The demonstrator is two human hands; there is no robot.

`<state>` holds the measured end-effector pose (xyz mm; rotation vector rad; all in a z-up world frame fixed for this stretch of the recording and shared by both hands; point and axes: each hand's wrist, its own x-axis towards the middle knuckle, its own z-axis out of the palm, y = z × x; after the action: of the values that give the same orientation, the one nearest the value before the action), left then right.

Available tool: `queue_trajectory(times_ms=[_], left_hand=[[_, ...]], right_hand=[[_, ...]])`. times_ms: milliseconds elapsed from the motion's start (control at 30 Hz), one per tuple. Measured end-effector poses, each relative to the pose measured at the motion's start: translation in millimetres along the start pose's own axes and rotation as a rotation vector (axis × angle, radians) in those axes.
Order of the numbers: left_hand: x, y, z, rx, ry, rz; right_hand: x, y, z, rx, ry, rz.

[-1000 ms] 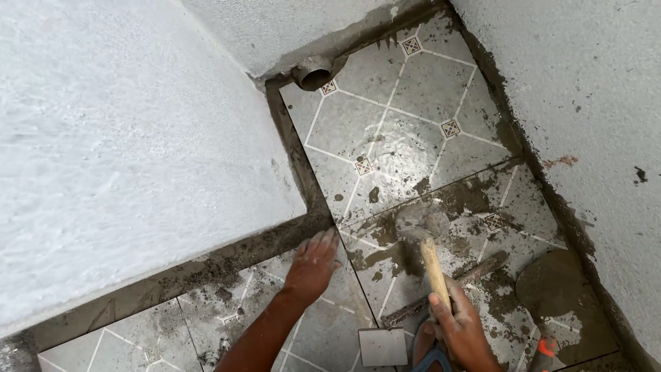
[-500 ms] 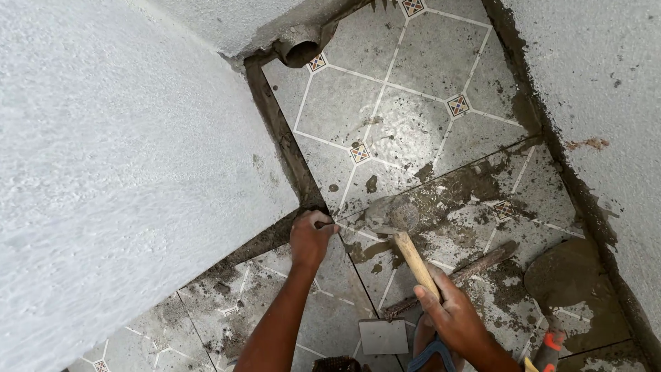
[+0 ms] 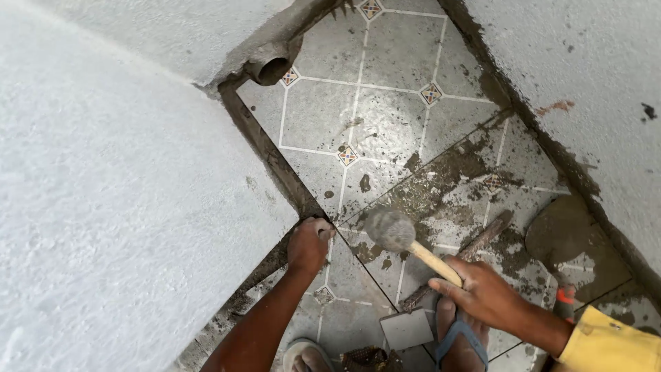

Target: Installing tiles on a floor using mortar and a rubber mallet.

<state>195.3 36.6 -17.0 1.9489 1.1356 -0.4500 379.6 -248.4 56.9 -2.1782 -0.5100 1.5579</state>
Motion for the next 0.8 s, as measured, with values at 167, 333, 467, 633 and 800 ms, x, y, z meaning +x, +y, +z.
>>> queue_trajectory(times_ms=[167, 333, 467, 633, 800], left_hand=[[2, 8, -13, 0.068, -0.064, 0.035], [12, 24, -12, 0.172, -0.171, -0.012], [16, 1, -2, 0.018, -0.133, -0.081], [14, -8, 3, -0.022, -0.085, -0.015], [13, -4, -1, -0.079, -0.095, -0.042]], right_hand=[[-51, -25, -25, -0.617, -0.21, -0.05], [-74, -4, 14, -0.636, -0.11, -0.356], [-57, -11, 70, -0.474, -0.331, -0.18], [-42, -12, 112, -0.293, -0.348, 0.024], [-41, -2, 141, -0.171, -0.22, 0.042]])
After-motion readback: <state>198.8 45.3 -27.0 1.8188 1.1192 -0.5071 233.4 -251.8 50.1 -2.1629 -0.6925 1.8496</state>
